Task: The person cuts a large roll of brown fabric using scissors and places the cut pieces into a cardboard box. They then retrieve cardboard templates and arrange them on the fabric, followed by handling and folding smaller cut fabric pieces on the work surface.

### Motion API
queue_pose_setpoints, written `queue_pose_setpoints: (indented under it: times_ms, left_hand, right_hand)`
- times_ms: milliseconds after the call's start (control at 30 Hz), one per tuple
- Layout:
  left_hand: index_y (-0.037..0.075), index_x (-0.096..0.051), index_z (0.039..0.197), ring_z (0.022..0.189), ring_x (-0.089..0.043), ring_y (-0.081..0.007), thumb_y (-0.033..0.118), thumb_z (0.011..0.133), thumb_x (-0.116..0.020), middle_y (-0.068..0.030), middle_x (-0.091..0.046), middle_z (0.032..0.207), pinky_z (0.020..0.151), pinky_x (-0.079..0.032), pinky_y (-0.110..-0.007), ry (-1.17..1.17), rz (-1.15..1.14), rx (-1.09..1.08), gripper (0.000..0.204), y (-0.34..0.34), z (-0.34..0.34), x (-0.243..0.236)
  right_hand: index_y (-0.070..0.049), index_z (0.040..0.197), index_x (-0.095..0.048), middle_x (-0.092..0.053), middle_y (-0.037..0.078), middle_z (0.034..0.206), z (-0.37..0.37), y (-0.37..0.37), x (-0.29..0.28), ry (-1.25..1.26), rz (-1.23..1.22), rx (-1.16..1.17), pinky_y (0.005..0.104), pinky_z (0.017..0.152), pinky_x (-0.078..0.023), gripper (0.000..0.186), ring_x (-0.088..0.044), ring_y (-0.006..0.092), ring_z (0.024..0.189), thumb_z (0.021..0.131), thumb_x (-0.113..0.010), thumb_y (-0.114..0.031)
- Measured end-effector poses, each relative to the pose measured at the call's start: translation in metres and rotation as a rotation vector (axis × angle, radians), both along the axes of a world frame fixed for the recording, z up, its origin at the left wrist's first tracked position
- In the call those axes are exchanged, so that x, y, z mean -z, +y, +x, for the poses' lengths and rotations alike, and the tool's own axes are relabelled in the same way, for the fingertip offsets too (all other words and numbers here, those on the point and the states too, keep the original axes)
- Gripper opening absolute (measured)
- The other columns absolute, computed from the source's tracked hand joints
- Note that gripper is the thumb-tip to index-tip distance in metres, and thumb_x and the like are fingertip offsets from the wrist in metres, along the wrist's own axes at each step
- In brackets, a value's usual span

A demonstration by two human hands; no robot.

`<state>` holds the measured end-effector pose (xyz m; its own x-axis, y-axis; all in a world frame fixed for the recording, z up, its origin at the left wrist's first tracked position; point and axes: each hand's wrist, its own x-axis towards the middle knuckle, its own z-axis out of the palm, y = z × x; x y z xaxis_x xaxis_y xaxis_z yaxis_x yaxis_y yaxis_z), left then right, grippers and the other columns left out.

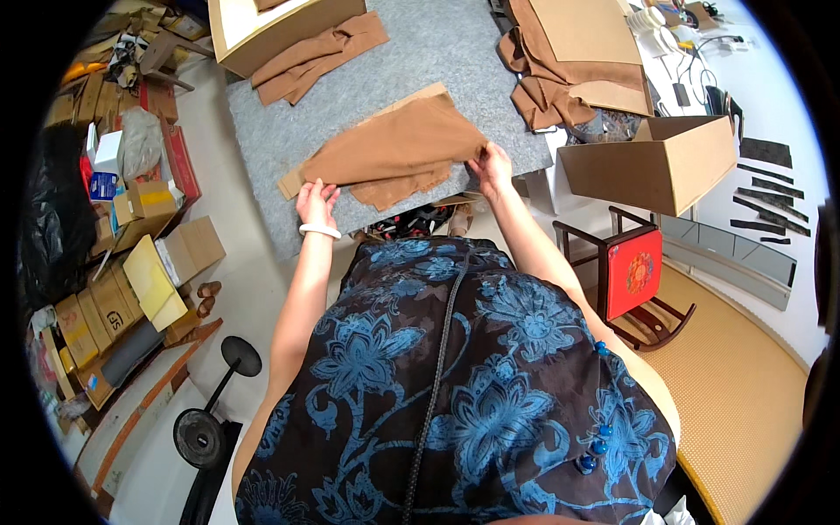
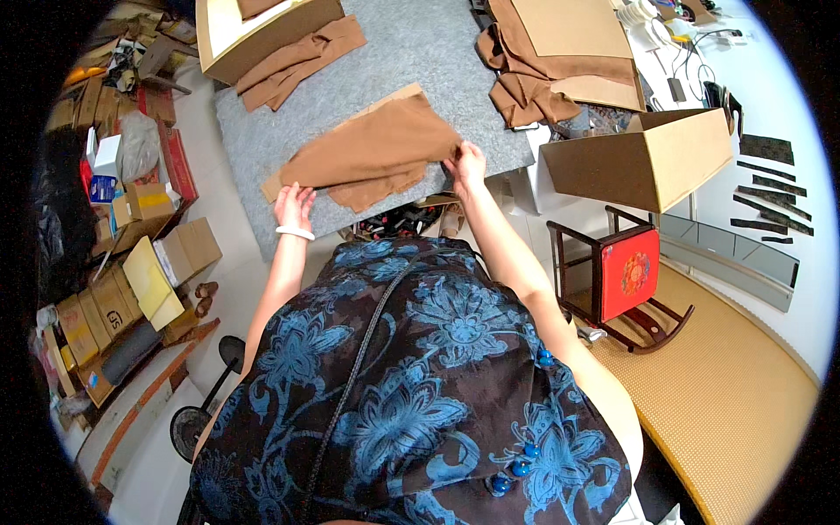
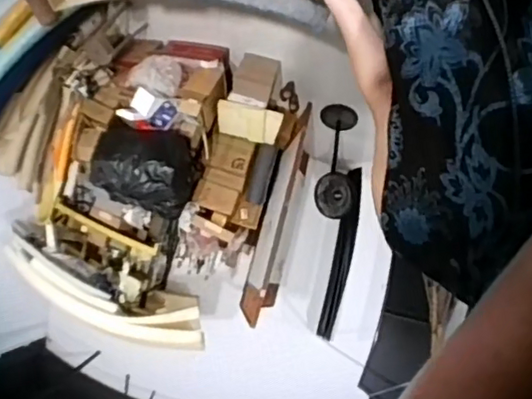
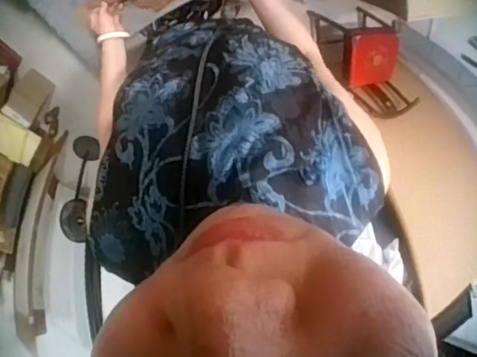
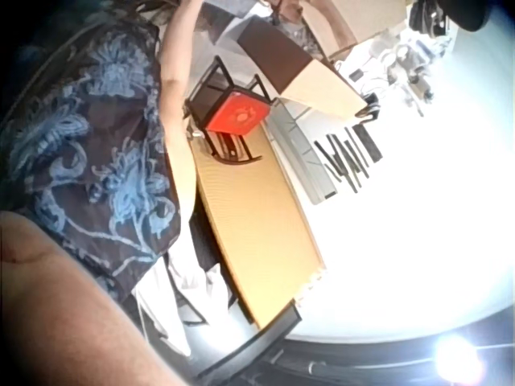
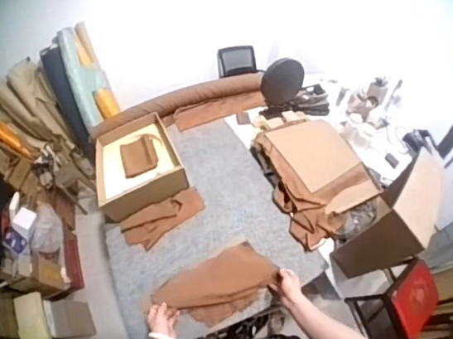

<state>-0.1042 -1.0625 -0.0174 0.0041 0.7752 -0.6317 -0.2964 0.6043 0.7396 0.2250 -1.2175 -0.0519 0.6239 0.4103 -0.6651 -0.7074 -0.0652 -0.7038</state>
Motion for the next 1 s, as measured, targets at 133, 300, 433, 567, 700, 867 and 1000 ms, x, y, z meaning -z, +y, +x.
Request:
queue_pose_setpoints:
  times_ms: [133, 300, 433, 567, 700, 867, 1000]
  left_hand:
    - [0.006, -0.052, 0.087, 0.069, -0.063, -0.0164, 0.015, 0.092, -0.064, -0.0057, -0.061, 0.080, 0.062, -0.055, -0.031, 0.092, -0.007, 0.041, 0.015, -0.007, -0.006, 0.020]
    - [0.006, -0.055, 0.069, 0.070, -0.059, -0.0108, 0.014, 0.082, -0.076, -0.0017, -0.060, 0.076, 0.061, -0.050, -0.023, 0.746, 0.575, 0.268, 0.026, -0.024, 0.009, 0.001]
    - [0.001, -0.057, 0.074, 0.088, -0.062, -0.0182, 0.004, 0.075, -0.075, -0.0106, -0.063, 0.095, 0.076, -0.050, -0.030, 0.716, 1.078, 0.339, 0.019, -0.043, 0.037, -0.031]
    - [0.002, -0.054, 0.090, 0.095, -0.063, -0.0205, -0.002, 0.080, -0.066, -0.0124, -0.061, 0.107, 0.083, -0.051, -0.031, 0.464, 0.955, 0.470, 0.016, -0.057, 0.057, -0.045]
    - [0.003, -0.045, 0.110, 0.090, -0.061, -0.0147, 0.010, 0.091, -0.060, -0.0118, -0.058, 0.109, 0.080, -0.053, -0.028, -0.111, 0.438, 0.250, 0.025, -0.053, 0.066, -0.046]
    - [0.006, -0.057, 0.098, 0.070, -0.058, -0.0074, 0.023, 0.090, -0.068, -0.0008, -0.063, 0.080, 0.059, -0.047, -0.022, 0.174, 0.263, 0.406, 0.022, -0.032, 0.082, -0.039]
    - [0.003, -0.058, 0.081, 0.055, -0.052, -0.0071, 0.014, 0.093, -0.062, 0.0014, -0.056, 0.067, 0.046, -0.046, -0.024, 0.322, 0.225, 0.326, 0.016, -0.029, 0.078, -0.033]
  right_hand:
    - [-0.004, 0.114, -0.051, -0.059, 0.009, 0.102, -0.025, -0.001, -0.005, -0.589, -0.376, -0.029, 0.0346, 0.083, -0.051, 0.028, -0.058, 0.0194, 0.090, 0.087, -0.060, -0.008]
    - [-0.004, 0.090, -0.062, -0.062, 0.009, 0.090, -0.085, 0.030, -0.074, -1.350, -0.140, -0.689, 0.0361, 0.078, -0.049, 0.011, -0.060, 0.0244, 0.087, 0.082, -0.066, -0.010]
    - [-0.002, 0.098, -0.060, -0.063, 0.003, 0.089, -0.145, 0.071, -0.096, -0.664, 0.185, -0.843, 0.0262, 0.072, -0.051, 0.035, -0.059, 0.0105, 0.081, 0.083, -0.075, -0.029]
    - [-0.003, 0.080, -0.061, -0.061, -0.001, 0.072, -0.150, 0.082, -0.092, -0.527, 0.070, -0.741, 0.0238, 0.065, -0.049, 0.023, -0.055, 0.0065, 0.069, 0.087, -0.071, -0.022]
    - [0.000, 0.090, -0.067, -0.067, 0.003, 0.075, -0.134, 0.071, -0.088, -0.579, 0.171, -0.781, 0.0261, 0.062, -0.050, 0.015, -0.058, 0.0084, 0.065, 0.091, -0.064, -0.015]
    - [0.004, 0.094, -0.066, -0.069, 0.009, 0.086, -0.135, 0.056, -0.103, -1.135, 0.244, -0.974, 0.0293, 0.067, -0.053, 0.015, -0.065, 0.0150, 0.075, 0.090, -0.064, -0.011]
    - [0.004, 0.093, -0.066, -0.067, 0.010, 0.090, -0.132, 0.043, -0.121, -1.062, 0.232, -0.933, 0.0293, 0.072, -0.054, 0.013, -0.066, 0.0165, 0.083, 0.088, -0.065, -0.008]
